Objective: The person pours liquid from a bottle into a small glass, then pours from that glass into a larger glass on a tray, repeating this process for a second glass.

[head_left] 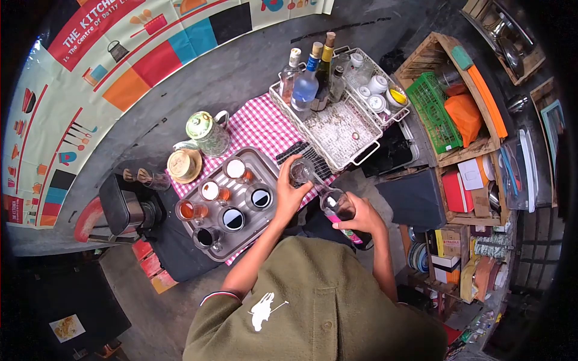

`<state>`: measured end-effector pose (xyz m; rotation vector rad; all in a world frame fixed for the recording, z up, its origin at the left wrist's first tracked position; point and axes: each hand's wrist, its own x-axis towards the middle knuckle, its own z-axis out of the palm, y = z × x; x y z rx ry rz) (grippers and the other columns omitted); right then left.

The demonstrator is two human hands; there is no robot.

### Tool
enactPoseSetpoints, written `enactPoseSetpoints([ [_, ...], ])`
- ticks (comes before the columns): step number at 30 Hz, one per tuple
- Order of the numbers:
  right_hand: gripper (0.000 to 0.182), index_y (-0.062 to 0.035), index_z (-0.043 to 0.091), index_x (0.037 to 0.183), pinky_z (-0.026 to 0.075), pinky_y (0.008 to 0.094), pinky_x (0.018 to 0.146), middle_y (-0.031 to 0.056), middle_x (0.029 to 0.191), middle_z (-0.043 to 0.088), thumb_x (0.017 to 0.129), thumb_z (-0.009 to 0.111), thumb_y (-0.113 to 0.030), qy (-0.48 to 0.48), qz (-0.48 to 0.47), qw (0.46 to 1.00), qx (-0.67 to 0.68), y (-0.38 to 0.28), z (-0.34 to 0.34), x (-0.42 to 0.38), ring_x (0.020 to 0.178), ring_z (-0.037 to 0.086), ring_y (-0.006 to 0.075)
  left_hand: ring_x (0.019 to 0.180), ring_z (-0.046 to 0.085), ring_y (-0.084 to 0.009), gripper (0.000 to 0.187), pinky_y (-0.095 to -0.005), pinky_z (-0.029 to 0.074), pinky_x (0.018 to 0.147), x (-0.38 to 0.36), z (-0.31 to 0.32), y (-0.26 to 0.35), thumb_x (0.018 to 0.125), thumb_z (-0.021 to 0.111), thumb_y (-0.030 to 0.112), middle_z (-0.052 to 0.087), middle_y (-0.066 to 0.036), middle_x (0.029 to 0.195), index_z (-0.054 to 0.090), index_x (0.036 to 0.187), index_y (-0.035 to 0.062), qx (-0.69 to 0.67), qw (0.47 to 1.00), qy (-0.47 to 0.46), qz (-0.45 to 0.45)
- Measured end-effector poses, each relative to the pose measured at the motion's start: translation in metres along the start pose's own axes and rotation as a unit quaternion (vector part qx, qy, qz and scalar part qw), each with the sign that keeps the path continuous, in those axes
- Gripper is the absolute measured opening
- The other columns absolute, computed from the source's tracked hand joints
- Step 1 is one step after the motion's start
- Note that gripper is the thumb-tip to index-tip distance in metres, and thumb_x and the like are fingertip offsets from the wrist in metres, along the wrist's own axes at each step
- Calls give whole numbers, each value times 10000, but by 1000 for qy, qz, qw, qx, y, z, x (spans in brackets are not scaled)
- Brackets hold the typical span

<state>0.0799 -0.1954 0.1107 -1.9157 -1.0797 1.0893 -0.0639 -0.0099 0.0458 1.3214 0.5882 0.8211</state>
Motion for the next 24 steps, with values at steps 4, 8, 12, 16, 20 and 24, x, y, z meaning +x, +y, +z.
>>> enactPoseSetpoints([
  [4, 587, 16, 562, 1035, 486, 314, 777, 112, 915, 686, 631, 911, -229, 3, -16, 1000, -17, 1, -3, 0, 842, 591, 129, 1198, 544, -214, 688, -327, 436, 1024, 1, 1, 1, 674, 702, -44, 533, -104, 1305, 512, 1333, 10, 18, 1000, 0, 12],
  [8, 588, 13, 560, 1033, 486, 316, 794, 106, 916, 678, 630, 911, -231, -7, -5, 1000, -6, -4, -4, -1, 853, 595, 133, 1202, 545, -218, 693, -331, 438, 1023, 0, 1, 3, 667, 703, -40, 540, -105, 1301, 514, 1331, 13, 25, 999, 4, 21],
  [12, 630, 19, 572, 1034, 521, 383, 847, 166, 967, 701, 623, 921, -307, -14, 0, 1000, -22, -1, -5, 2, 937, 684, 235, 1206, 548, -222, 693, -334, 437, 1023, -1, 1, 6, 667, 701, -46, 545, -108, 1299, 513, 1331, 16, 28, 999, 9, 36],
  [16, 634, 20, 573, 1037, 516, 372, 838, 155, 955, 703, 627, 917, -320, -18, -4, 1000, -16, 4, -6, 5, 905, 672, 213, 1211, 547, -226, 690, -335, 433, 1026, 0, 0, 5, 670, 700, -45, 550, -108, 1297, 513, 1332, 13, 38, 999, 7, 26],
  [20, 640, 24, 577, 1052, 510, 368, 836, 145, 949, 705, 634, 908, -330, -20, -5, 999, -38, 1, -9, 6, 873, 657, 202, 1224, 540, -233, 699, -336, 429, 1032, 2, -2, 0, 667, 708, -49, 551, -109, 1304, 510, 1335, 5, 35, 999, 6, 14],
  [24, 653, 30, 583, 1084, 509, 378, 843, 161, 981, 713, 640, 903, -327, -24, -1, 1000, -20, -3, -9, 6, 905, 671, 213, 1093, 581, -153, 705, -293, 472, 952, 2, -2, -2, 697, 649, -108, 534, -57, 1234, 478, 1367, 31, 71, 996, 3, 45],
])
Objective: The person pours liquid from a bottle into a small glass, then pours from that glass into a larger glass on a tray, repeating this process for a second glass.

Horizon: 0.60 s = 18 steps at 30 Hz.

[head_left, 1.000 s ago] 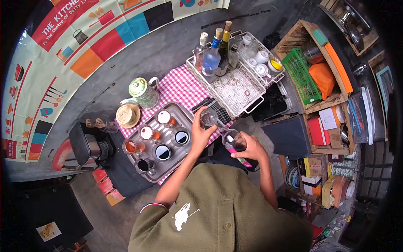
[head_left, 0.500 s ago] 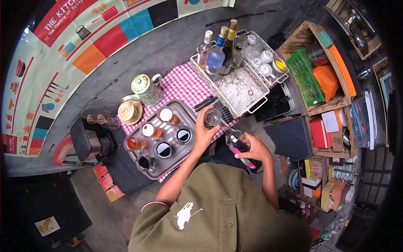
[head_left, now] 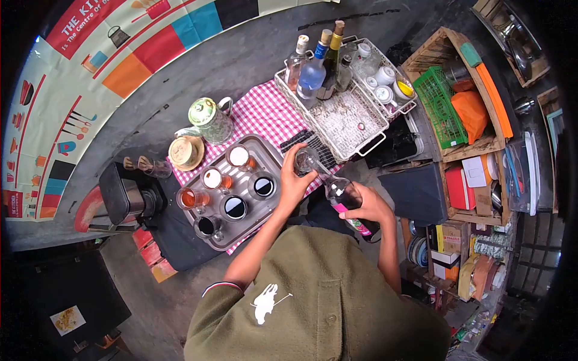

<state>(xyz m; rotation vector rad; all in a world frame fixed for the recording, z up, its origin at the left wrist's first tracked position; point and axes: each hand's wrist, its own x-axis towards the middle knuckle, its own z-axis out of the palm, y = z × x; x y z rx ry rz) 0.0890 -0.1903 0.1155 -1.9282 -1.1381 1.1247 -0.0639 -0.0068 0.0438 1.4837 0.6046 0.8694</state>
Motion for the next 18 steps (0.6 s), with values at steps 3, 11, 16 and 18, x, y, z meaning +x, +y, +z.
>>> enactPoseSetpoints([
  [3, 663, 35, 584, 1099, 507, 384, 848, 179, 1008, 715, 642, 902, -325, -3, -3, 1000, 1, -1, -2, 0, 932, 679, 224, 1103, 580, -160, 705, -298, 468, 964, 0, 0, 0, 697, 648, -110, 531, -58, 1245, 480, 1367, 31, -26, 1000, -3, -17],
  [11, 695, 49, 586, 1086, 507, 388, 793, 184, 941, 702, 623, 904, -359, 0, -1, 1000, -22, 11, 0, 4, 867, 669, 231, 1204, 548, -221, 696, -330, 438, 1025, 0, 0, 3, 673, 686, -70, 539, -102, 1299, 509, 1341, 20, -17, 1000, 7, -19],
  [16, 692, 48, 587, 1063, 493, 392, 747, 163, 872, 678, 615, 903, -372, -3, 27, 999, -31, -6, -3, 0, 800, 634, 222, 1244, 535, -253, 693, -345, 421, 1050, -1, 0, 5, 661, 702, -54, 547, -119, 1314, 522, 1326, 18, -6, 1000, 8, -21],
  [18, 685, 46, 588, 1061, 492, 391, 745, 160, 869, 678, 615, 903, -369, -6, 35, 999, -41, -8, -4, -1, 796, 631, 221, 1244, 535, -254, 691, -347, 421, 1050, -2, 0, 4, 662, 701, -54, 547, -118, 1314, 523, 1325, 20, -16, 999, 8, -31],
])
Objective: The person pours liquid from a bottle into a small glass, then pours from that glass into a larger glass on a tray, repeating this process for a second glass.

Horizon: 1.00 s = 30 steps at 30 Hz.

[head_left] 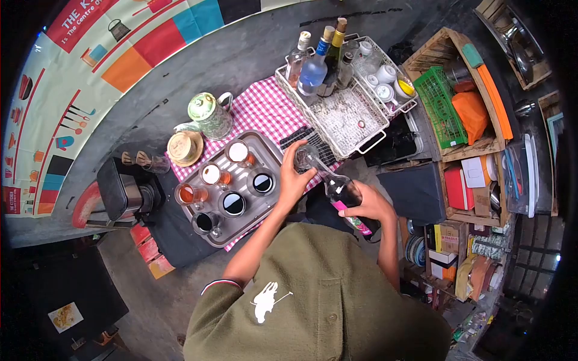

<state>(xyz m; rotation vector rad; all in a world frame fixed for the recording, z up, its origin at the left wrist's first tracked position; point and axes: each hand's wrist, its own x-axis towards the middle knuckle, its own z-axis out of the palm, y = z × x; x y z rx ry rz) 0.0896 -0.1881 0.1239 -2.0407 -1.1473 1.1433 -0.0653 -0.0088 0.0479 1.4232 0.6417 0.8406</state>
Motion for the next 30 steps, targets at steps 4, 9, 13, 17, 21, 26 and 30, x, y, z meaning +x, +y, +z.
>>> enactPoseSetpoints([
  [4, 682, 43, 594, 1069, 492, 384, 743, 156, 879, 682, 617, 902, -363, -8, 0, 1000, -2, 5, 1, 2, 799, 631, 214, 1244, 536, -258, 687, -347, 420, 1051, 0, 0, -2, 663, 703, -50, 548, -116, 1314, 526, 1322, 22, -3, 1000, 0, 0],
  [9, 691, 45, 597, 1091, 487, 374, 733, 146, 875, 679, 618, 901, -357, -13, 0, 1000, 1, -6, -4, -1, 795, 622, 203, 1247, 534, -264, 683, -351, 420, 1055, 0, 0, -2, 661, 707, -43, 550, -118, 1310, 531, 1317, 26, 12, 1000, 5, 10],
  [13, 699, 50, 598, 1094, 491, 374, 741, 154, 884, 686, 613, 903, -356, -12, -6, 1000, 23, -2, -3, -1, 807, 631, 204, 1245, 534, -265, 674, -354, 416, 1059, -1, 0, 0, 660, 705, -42, 551, -120, 1306, 536, 1308, 29, 13, 1000, 2, 13],
  [17, 705, 54, 600, 1080, 492, 373, 737, 156, 873, 683, 606, 906, -368, -14, 9, 1000, -9, 7, -2, 1, 804, 632, 206, 1244, 532, -268, 670, -355, 413, 1062, -1, 0, 1, 657, 702, -44, 552, -124, 1300, 539, 1303, 30, 18, 1000, -1, 10],
  [21, 712, 58, 600, 1073, 489, 372, 726, 157, 869, 676, 603, 906, -381, -17, 18, 1000, -7, -9, -5, -2, 800, 629, 209, 1245, 529, -271, 672, -356, 412, 1062, -2, 2, 0, 651, 701, -53, 551, -129, 1294, 541, 1299, 31, -1, 1000, 8, 10],
  [26, 708, 58, 603, 1082, 500, 372, 766, 177, 926, 692, 611, 906, -376, -17, 23, 1000, -7, -2, -2, -1, 847, 650, 218, 1243, 530, -273, 676, -354, 410, 1062, -2, 1, 0, 647, 699, -62, 550, -128, 1297, 543, 1298, 33, 10, 1000, 2, 8],
  [30, 654, 38, 569, 1141, 455, 292, 781, 44, 948, 624, 660, 902, -255, -41, 47, 998, 14, -16, -5, -3, 855, 534, 117, 1245, 531, -273, 670, -351, 410, 1060, -2, 0, -2, 647, 701, -58, 549, -128, 1295, 547, 1293, 33, 8, 1000, 3, 14],
])
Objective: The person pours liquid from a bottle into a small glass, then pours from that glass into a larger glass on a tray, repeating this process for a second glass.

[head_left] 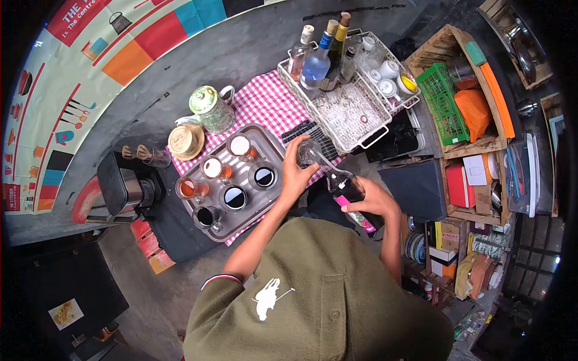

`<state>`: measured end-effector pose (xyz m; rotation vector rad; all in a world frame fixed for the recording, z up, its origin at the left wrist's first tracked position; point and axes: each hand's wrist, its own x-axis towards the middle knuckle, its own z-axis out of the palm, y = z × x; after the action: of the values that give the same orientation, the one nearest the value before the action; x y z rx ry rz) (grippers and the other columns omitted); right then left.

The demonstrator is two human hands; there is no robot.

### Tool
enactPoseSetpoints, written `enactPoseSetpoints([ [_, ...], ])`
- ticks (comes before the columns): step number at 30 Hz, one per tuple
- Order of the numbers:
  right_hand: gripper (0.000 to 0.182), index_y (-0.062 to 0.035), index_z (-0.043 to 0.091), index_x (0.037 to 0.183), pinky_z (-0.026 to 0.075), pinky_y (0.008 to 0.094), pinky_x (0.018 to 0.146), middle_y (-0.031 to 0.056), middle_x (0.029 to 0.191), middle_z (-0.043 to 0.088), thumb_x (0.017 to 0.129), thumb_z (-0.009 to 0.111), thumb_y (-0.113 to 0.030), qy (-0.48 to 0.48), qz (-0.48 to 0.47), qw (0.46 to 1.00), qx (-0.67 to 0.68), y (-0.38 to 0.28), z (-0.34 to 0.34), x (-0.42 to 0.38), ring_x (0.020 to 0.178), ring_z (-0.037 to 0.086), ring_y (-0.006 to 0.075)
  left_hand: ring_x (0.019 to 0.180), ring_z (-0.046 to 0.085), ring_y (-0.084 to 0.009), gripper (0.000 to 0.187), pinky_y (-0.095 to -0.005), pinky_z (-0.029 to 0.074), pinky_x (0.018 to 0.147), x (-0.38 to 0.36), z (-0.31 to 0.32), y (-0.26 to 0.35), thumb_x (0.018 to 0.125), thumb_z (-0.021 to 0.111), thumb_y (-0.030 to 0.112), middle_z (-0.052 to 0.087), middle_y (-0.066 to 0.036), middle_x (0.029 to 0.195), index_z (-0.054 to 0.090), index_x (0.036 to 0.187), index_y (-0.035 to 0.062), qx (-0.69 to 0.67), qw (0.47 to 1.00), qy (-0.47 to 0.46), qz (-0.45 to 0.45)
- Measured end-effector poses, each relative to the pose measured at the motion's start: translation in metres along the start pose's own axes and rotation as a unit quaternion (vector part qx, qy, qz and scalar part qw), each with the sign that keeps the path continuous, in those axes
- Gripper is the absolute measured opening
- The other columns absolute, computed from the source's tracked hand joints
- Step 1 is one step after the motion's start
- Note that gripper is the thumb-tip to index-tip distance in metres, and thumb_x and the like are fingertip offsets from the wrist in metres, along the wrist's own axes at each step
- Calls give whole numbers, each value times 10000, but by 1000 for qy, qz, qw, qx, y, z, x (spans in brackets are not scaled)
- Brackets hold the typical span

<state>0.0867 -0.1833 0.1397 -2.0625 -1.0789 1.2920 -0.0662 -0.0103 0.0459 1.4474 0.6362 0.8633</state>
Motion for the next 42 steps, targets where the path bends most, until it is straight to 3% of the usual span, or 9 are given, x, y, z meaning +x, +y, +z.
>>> enactPoseSetpoints([
  [2, 653, 37, 566, 1152, 455, 291, 782, 40, 951, 626, 666, 898, -246, -2, -18, 1000, 24, 12, 3, 4, 857, 536, 113, 1246, 531, -273, 665, -351, 411, 1059, 0, 0, -2, 648, 701, -56, 548, -127, 1293, 549, 1289, 34, 10, 1000, 1, 2],
  [5, 700, 55, 608, 1087, 507, 374, 802, 181, 961, 705, 617, 905, -369, 11, -20, 1000, 20, 11, 4, 6, 883, 669, 234, 1249, 530, -273, 661, -352, 412, 1058, 0, -1, 0, 647, 700, -54, 548, -126, 1290, 551, 1284, 36, 19, 1000, 2, 8],
  [9, 695, 53, 615, 1074, 500, 376, 768, 164, 917, 697, 611, 905, -378, 7, -20, 1000, 10, 21, 5, 10, 839, 653, 224, 1196, 549, -206, 672, -332, 427, 1040, 0, -3, 1, 672, 682, -66, 535, -95, 1291, 529, 1319, 35, 47, 999, -6, 20],
  [12, 700, 55, 617, 1076, 497, 373, 760, 156, 905, 692, 609, 906, -379, 12, -42, 998, 33, 34, 10, 13, 828, 645, 215, 1202, 545, -207, 676, -331, 424, 1043, 0, -3, -1, 670, 684, -66, 535, -90, 1290, 529, 1319, 40, 47, 999, -6, 20],
  [15, 709, 56, 615, 1090, 497, 366, 784, 157, 934, 693, 608, 908, -373, 4, -37, 998, 41, 37, 9, 15, 855, 646, 210, 1204, 542, -208, 677, -328, 422, 1045, 0, -2, -2, 668, 681, -70, 536, -91, 1288, 530, 1318, 40, 55, 998, -7, 26],
  [18, 716, 54, 613, 1102, 496, 359, 810, 159, 967, 694, 606, 911, -369, -5, -27, 998, 59, 39, 9, 15, 882, 647, 208, 1246, 525, -304, 645, -370, 401, 1063, -1, -1, -2, 636, 705, -40, 553, -137, 1274, 566, 1260, 42, 37, 999, 8, 21],
  [32, 730, 37, 612, 1150, 505, 355, 855, 180, 1056, 709, 616, 907, -365, -7, 4, 1000, 29, 23, 3, 8, 967, 676, 229, 1228, 551, -293, 644, -367, 426, 1052, -3, 2, -5, 632, 701, -64, 570, -128, 1274, 568, 1254, 37, 35, 999, 14, 23],
  [42, 720, 37, 626, 1125, 514, 351, 834, 171, 1006, 721, 602, 908, -369, -7, 31, 999, -5, 7, -1, 4, 929, 688, 232, 1241, 542, -292, 645, -359, 423, 1061, -4, 2, -2, 623, 706, -77, 565, -124, 1282, 568, 1244, 32, 50, 998, 18, 22],
])
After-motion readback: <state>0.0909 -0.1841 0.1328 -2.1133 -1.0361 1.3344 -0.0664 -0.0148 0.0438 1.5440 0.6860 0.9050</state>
